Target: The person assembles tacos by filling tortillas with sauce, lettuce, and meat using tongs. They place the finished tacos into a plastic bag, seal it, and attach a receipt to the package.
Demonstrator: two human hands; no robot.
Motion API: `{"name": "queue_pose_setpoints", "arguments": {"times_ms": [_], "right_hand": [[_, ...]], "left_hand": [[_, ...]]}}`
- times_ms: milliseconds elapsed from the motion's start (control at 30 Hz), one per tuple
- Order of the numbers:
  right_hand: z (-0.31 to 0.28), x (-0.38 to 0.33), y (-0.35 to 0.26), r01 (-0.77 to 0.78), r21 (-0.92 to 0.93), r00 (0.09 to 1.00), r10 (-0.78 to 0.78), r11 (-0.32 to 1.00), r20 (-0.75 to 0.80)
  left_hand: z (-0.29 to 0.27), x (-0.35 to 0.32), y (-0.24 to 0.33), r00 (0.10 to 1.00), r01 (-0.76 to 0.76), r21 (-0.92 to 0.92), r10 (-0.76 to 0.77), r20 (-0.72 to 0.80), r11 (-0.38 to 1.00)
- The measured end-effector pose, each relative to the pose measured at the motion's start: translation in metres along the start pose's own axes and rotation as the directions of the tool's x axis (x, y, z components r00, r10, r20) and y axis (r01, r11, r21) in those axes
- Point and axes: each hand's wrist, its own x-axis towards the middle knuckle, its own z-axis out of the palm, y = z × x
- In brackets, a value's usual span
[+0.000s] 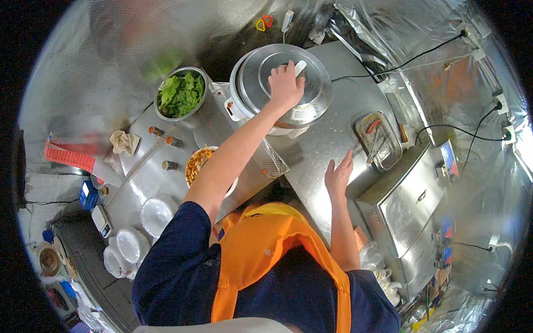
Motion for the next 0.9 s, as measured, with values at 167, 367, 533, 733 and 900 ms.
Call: {"name": "queue_pose_setpoints", "arguments": {"times_ms": [167, 367, 533, 733, 900], "right_hand": [[0.003, -0.018, -0.009, 0.043, -0.019, 0.999, -0.043, 0.999, -0.004], [0.002, -0.026, -0.028, 0.0, 0.106, 0.997, -0.008, 0.994, 0.072], [0.004, -0.003, -0.082, 0.073, 0.191, 0.989, -0.095, 0.979, 0.11], [-0.069, 0.094, -0.226, 0.307, 0.451, 0.95, -0.298, 0.838, -0.093], [-0.17, 0.188, -0.373, 0.335, 0.855, 0.91, -0.37, 0.396, -0.185]], "left_hand": [[-0.044, -0.042, 0.022, 0.966, -0.218, -0.199, 0.183, -0.181, 0.955], [-0.121, -0.176, 0.014, 0.969, -0.073, -0.65, 0.207, 0.132, 0.757], [-0.174, -0.275, -0.047, 0.947, 0.255, -0.581, -0.078, 0.312, 0.773], [-0.231, -0.309, -0.069, 0.928, 0.372, -0.686, -0.272, 0.255, 0.625], [-0.25, -0.316, -0.086, 0.948, 0.317, -0.653, -0.261, 0.185, 0.688]]}}
